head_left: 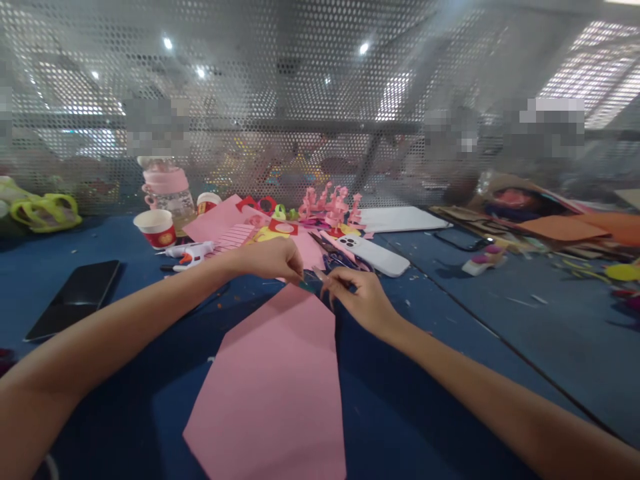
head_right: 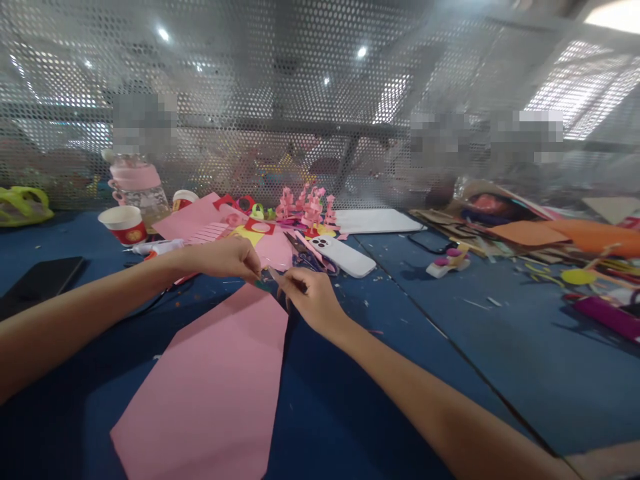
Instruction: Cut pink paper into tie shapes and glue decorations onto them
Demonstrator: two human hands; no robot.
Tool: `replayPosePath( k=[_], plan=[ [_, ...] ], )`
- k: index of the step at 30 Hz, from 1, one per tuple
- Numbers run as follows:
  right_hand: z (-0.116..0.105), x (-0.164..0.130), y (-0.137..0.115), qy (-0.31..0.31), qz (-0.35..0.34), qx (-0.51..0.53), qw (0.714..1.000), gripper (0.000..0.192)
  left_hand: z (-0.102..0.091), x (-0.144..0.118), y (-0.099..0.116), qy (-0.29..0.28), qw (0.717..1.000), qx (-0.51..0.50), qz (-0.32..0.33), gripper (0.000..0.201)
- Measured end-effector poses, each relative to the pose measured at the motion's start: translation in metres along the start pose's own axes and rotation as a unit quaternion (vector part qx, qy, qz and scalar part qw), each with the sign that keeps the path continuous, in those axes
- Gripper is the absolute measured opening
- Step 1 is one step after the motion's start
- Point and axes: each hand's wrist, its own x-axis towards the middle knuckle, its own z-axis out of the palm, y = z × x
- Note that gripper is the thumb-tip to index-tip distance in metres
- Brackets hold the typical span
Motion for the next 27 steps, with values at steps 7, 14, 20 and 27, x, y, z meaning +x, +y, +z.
replayPosePath(
  k=[7, 14, 20, 27],
  plan=[
    [0.011, 0.003, 0.007, 0.053, 0.047, 0.058, 0.996, 0.036, -0.002, -0.001, -0.007, 0.01, 0.999, 0.026, -0.019, 0.01],
    [0.036, 0.024, 0.007, 0.104, 0.021, 0.081, 0.991, 0.03, -0.022, -0.01, -0.019, 0.026, 0.997, 0.051, -0.053, 0.011],
    [0.056, 0.042, 0.009, 0.103, 0.03, 0.129, 0.986, 0.031, -0.031, -0.012, -0.043, 0.005, 0.997, 0.029, -0.07, 0.011],
    [0.055, 0.038, 0.008, 0.101, -0.021, 0.081, 0.991, 0.029, -0.025, -0.006, -0.05, -0.039, 0.998, -0.012, -0.043, 0.011]
  ],
)
